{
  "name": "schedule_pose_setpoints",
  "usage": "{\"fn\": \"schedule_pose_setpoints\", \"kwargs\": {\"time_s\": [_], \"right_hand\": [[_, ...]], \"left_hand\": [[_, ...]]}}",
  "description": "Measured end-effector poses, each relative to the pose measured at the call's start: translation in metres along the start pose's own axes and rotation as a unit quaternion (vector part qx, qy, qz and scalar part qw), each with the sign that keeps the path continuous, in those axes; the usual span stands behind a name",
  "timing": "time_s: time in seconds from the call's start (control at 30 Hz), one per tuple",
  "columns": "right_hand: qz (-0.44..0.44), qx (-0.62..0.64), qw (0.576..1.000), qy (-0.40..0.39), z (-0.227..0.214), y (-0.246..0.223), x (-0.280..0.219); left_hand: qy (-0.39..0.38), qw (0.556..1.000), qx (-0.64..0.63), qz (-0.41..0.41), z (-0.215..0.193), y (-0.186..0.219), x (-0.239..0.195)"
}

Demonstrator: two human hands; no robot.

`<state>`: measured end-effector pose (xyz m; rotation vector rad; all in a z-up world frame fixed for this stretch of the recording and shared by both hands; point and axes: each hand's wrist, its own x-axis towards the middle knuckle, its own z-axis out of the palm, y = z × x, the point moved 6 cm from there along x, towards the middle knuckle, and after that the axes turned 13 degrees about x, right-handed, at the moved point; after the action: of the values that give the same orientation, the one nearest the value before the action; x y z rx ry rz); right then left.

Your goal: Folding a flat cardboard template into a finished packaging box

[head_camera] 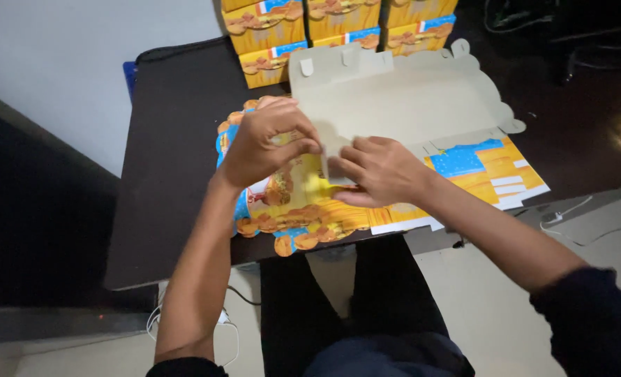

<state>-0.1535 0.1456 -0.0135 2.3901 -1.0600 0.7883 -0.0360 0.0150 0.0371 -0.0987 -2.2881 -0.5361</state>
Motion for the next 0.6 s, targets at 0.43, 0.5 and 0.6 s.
{"fn": "schedule_pose_setpoints", "kwargs": {"time_s": [0.43,0.5,0.6], "right_hand": [[0.023,-0.009,0.999,0.025,-0.017,0.015,-0.044],[0.013,-0.019,0.999,0.027,-0.019,0.015,-0.042],[0.05,0.011,0.999,0.01,-0.025,0.017,-0.033]], "left_hand": [[0.002,0.999,0.025,0.023,0.018,0.019,0.004],[0.01,0.999,0.035,0.03,0.019,0.018,0.005],[0.006,0.999,0.027,0.047,0.019,0.022,0.005]]}}
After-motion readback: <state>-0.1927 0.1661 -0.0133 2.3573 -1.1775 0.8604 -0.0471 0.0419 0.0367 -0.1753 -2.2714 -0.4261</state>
